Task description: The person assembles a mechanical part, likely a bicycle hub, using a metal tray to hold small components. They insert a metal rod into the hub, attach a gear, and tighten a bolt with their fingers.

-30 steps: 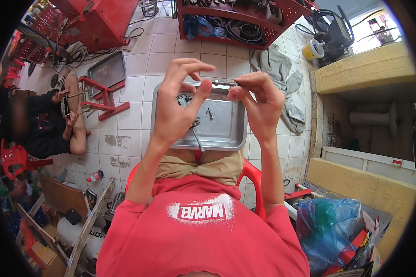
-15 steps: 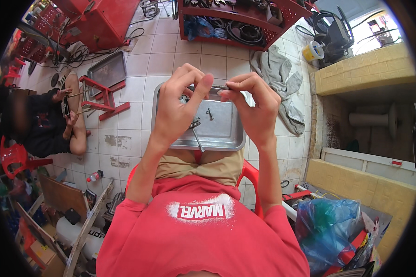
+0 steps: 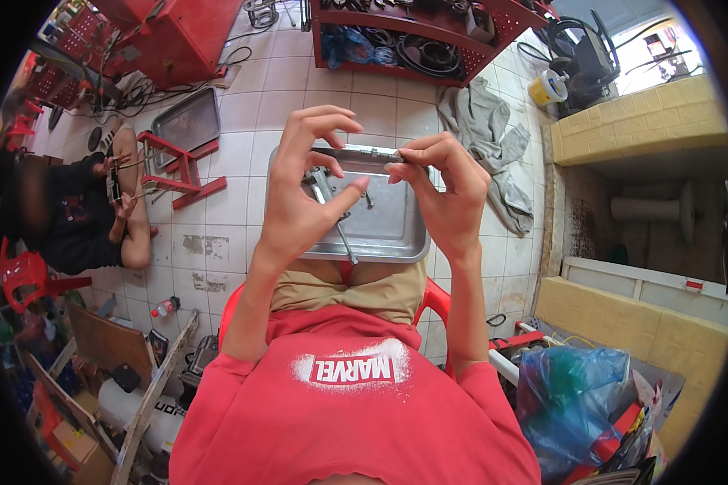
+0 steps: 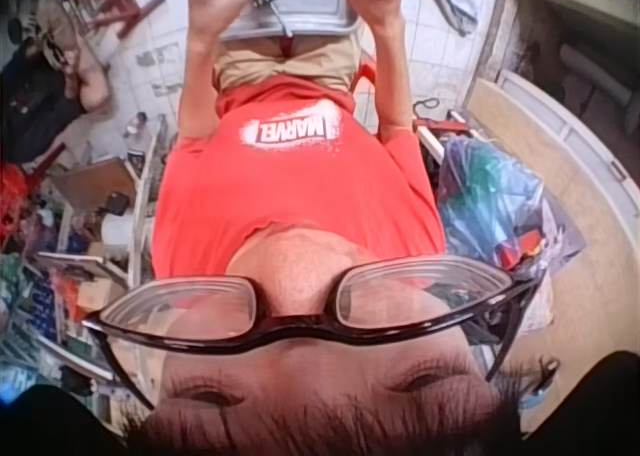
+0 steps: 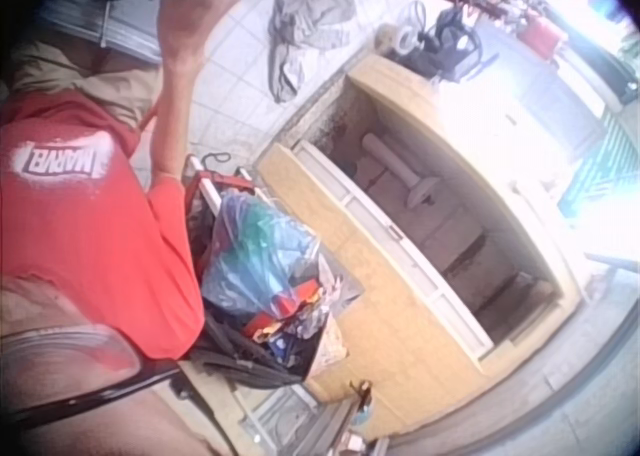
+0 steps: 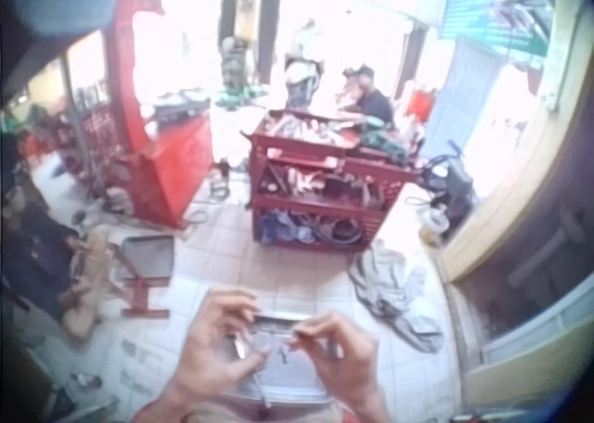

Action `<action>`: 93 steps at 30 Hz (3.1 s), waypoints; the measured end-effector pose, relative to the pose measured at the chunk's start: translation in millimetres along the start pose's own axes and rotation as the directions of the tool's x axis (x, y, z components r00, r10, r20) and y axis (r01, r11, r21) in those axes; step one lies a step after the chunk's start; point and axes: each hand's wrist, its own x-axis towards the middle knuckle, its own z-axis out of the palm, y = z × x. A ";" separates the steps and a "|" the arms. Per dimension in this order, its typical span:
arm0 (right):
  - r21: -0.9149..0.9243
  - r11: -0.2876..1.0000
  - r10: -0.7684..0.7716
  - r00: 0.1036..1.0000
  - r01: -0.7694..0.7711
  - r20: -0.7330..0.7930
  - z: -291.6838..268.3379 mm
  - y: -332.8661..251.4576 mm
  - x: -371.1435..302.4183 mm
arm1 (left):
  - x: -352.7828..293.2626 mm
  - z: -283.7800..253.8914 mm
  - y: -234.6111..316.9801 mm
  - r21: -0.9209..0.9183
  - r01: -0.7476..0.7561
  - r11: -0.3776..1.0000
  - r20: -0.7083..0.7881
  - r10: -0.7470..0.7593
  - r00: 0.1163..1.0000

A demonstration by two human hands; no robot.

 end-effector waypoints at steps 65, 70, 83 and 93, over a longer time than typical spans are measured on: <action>0.055 0.995 0.074 0.989 -0.081 0.131 17.6 11.6 2.5 | -5.3 -7.9 -17.1 0.496 -0.242 0.834 0.082 0.233 0.969; -0.010 0.998 0.059 0.995 -0.058 0.083 14.2 6.3 2.9 | -9.7 -3.4 -22.3 0.486 -0.224 0.845 0.074 0.215 0.974; 0.140 0.969 0.164 0.956 -0.202 0.243 10.6 27.5 -6.7 | -12.0 3.7 -32.5 0.534 -0.255 0.806 0.062 0.263 0.963; 0.087 0.978 0.171 0.969 -0.188 0.178 5.2 28.4 -1.6 | -13.0 3.9 -32.8 0.551 -0.229 0.802 0.063 0.234 0.970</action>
